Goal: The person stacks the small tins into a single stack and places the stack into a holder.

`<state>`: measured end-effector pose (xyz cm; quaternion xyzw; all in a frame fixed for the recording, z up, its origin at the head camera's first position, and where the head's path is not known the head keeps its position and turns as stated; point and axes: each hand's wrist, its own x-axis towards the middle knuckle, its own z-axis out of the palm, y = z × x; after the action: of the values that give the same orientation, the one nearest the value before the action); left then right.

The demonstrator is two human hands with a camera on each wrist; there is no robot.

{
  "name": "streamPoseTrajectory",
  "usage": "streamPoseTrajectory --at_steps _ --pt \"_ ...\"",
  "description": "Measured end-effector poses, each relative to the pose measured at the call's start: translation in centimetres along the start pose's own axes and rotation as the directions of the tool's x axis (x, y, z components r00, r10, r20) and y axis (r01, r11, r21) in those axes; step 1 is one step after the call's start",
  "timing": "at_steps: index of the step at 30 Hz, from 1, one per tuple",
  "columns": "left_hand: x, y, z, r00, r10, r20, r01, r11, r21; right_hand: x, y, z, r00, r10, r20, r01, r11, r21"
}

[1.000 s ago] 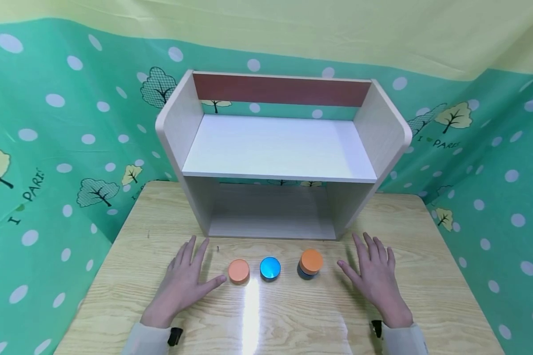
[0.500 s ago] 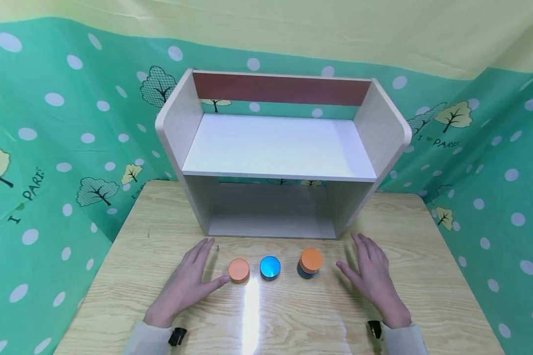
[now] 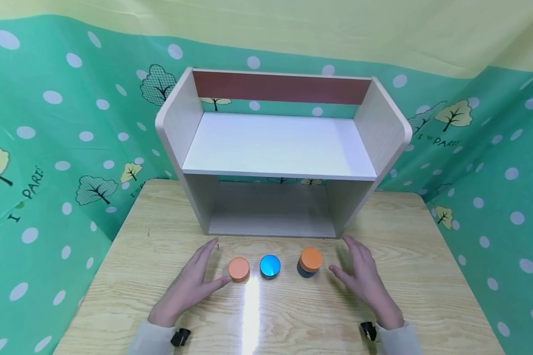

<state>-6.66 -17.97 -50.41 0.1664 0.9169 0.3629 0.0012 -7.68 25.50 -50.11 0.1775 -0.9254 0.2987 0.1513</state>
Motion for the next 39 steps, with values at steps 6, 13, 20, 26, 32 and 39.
streamPoseTrajectory --at_steps 6,13,20,26,32,39 --pt "0.0 0.2 0.4 1.000 0.007 0.011 -0.006 0.999 -0.051 -0.1 -0.4 0.5 0.999 0.029 0.046 -0.032 0.997 0.070" --pt "0.0 0.0 0.9 0.999 0.033 0.006 -0.032 0.998 -0.063 -0.2 -0.8 1.1 0.989 0.101 0.108 -0.116 0.982 0.147" --pt "0.2 0.2 1.4 0.999 -0.001 0.032 0.005 0.994 -0.109 -0.2 -1.3 1.9 0.977 0.136 0.165 -0.171 0.960 0.222" --pt "0.4 0.4 1.9 0.999 0.044 0.021 -0.040 0.984 -0.172 0.0 -1.4 2.4 0.971 0.154 0.183 -0.197 0.950 0.244" --pt "0.6 0.5 2.2 0.998 0.060 0.027 -0.053 0.975 -0.216 0.1 -1.5 2.8 0.965 0.154 0.212 -0.216 0.926 0.310" --pt "0.6 0.6 2.7 0.999 0.026 0.024 -0.020 0.979 -0.204 0.0 -1.8 3.1 0.945 0.196 0.263 -0.286 0.884 0.369"
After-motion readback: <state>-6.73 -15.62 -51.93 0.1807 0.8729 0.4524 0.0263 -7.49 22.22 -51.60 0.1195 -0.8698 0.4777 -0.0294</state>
